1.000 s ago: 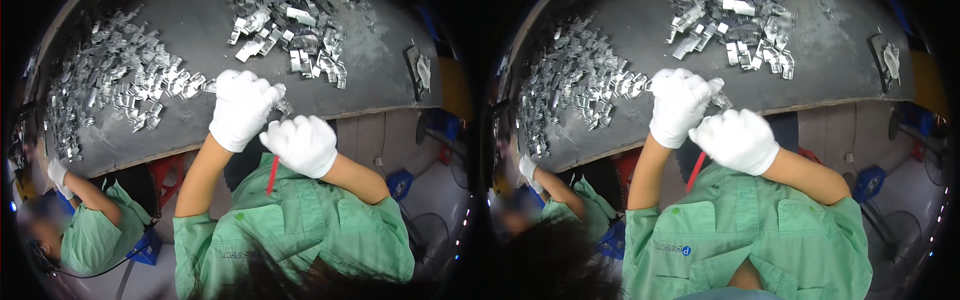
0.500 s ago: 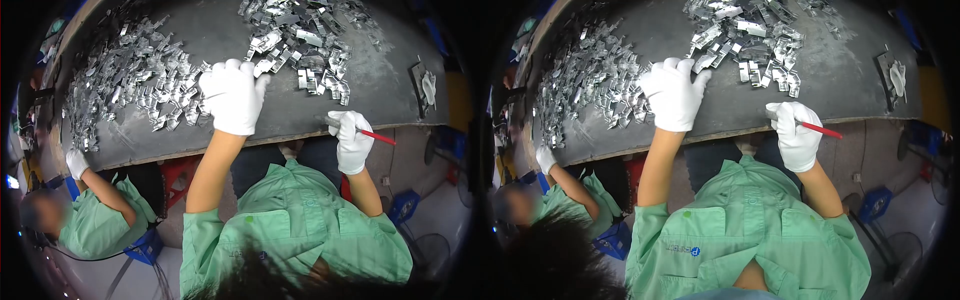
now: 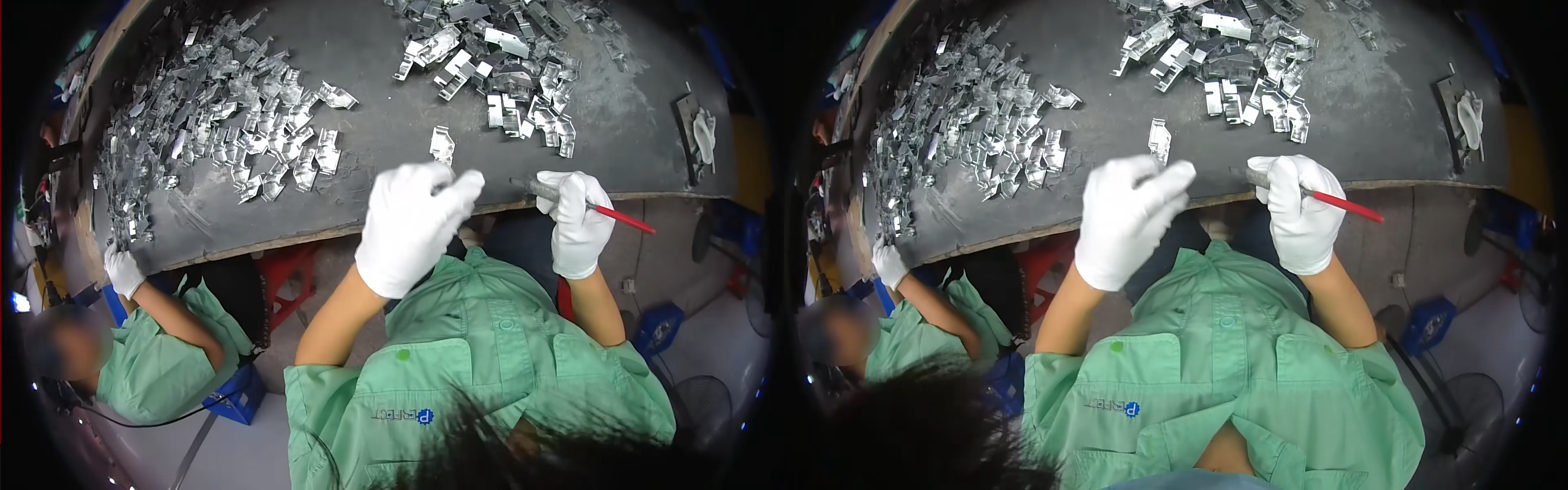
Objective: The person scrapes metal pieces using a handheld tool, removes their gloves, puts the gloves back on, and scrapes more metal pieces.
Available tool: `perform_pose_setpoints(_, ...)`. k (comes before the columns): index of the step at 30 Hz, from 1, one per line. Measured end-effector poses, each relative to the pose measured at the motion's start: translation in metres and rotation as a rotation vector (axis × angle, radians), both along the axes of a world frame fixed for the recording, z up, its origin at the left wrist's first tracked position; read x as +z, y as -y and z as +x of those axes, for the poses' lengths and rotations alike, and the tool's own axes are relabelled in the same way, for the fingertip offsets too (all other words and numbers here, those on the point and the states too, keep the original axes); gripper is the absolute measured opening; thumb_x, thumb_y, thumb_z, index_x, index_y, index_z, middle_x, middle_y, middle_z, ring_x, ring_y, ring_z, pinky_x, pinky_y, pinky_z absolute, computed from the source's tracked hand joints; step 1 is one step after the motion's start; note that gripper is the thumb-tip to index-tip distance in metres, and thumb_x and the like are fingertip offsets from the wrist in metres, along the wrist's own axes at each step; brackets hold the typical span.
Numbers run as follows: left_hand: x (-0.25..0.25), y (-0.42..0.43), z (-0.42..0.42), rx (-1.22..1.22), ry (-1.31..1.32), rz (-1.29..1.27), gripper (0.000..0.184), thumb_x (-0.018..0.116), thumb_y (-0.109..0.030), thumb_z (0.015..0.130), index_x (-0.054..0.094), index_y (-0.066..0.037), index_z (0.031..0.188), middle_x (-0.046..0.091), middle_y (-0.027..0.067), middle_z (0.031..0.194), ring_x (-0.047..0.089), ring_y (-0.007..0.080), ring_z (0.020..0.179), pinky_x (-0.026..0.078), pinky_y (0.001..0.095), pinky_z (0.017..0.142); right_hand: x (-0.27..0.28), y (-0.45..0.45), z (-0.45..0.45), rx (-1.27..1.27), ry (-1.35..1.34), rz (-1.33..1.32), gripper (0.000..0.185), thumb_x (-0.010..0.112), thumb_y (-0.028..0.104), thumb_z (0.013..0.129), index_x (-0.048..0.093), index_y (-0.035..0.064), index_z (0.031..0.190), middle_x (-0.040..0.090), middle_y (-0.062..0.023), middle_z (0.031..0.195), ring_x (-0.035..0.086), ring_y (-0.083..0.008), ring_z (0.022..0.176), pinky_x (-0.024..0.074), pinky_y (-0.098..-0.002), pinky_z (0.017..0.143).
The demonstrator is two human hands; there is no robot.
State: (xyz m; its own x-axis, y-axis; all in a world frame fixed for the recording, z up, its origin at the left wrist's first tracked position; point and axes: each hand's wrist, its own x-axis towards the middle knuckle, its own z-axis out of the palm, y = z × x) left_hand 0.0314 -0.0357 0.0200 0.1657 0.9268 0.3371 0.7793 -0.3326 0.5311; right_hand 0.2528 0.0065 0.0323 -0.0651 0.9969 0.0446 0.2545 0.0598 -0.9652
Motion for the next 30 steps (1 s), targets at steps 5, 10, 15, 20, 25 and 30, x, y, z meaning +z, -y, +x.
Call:
perform_pose_setpoints(5,-0.003,-0.047,-0.026,0.061,-0.141,-0.006,0.042,0.073,-0.012,0.082,0.069,-0.021,0.123,0.06,0.0091,0.092,0.059,0.0285,0.087,0.047,0.0401,0.077,0.003,0.002,-0.002,0.022,-0.023,-0.006,0.027,0.055,0.015,0.102,0.071,-0.003,0.091,0.069,-0.0091,0.077,0.061,-0.0117,0.06,0.0488,-0.027,0.058)
perform_pose_setpoints(10,-0.018,-0.044,-0.019,-0.08,-0.196,0.029,0.025,0.075,-0.025,0.082,0.065,-0.015,0.102,0.058,0.0022,0.087,0.058,0.0252,0.084,0.044,0.0387,0.068,0.012,0.006,-0.01,0.03,-0.024,-0.028,0.026,0.055,0.014,0.102,0.071,-0.0039,0.091,0.07,-0.01,0.081,0.065,-0.0124,0.064,0.0533,-0.0262,0.06)
perform_pose_setpoints(15,-0.03,-0.032,-0.007,-0.039,-0.117,0.049,0.023,0.073,-0.022,0.082,0.067,-0.018,0.104,0.059,0.0002,0.084,0.058,0.0236,0.081,0.045,0.0384,0.067,0.012,0.006,-0.017,0.097,0.008,-0.059,0.022,0.058,0.012,0.1,0.071,-0.0036,0.092,0.071,-0.0104,0.083,0.066,-0.012,0.065,0.0546,-0.026,0.06)
perform_pose_setpoints(20,-0.037,-0.035,-0.01,-0.087,-0.124,0.06,0.025,0.072,-0.016,0.08,0.069,-0.023,0.105,0.058,-0.001,0.078,0.057,0.0219,0.076,0.045,0.0373,0.064,0.013,-0.001,-0.021,0.276,0.306,0.18,0.01,0.063,0.006,0.093,0.071,0.0027,0.086,0.069,-0.0059,0.078,0.065,-0.0157,0.063,0.0521,-0.0302,0.056)
perform_pose_setpoints(25,-0.037,-0.038,-0.011,-0.139,-0.093,0.052,0.026,0.068,-0.011,0.08,0.069,-0.021,0.104,0.059,-0.001,0.079,0.057,0.0226,0.075,0.046,0.0378,0.063,0.012,-0.003,-0.029,0.462,0.774,0.646,0.01,0.071,0.012,0.083,0.064,0.0122,0.09,0.06,0.0007,0.072,0.058,-0.0194,0.059,0.0467,-0.0334,0.054)
perform_pose_setpoints(30,-0.038,-0.039,-0.012,-0.159,-0.078,0.042,0.027,0.066,-0.01,0.08,0.068,-0.019,0.105,0.059,-0.0009,0.08,0.057,0.0234,0.075,0.046,0.0378,0.064,0.013,0.002,-0.043,0.446,0.911,0.759,0.012,0.073,0.017,0.083,0.063,0.0136,0.09,0.057,0.0014,0.069,0.055,-0.018,0.057,0.0452,-0.0307,0.055)
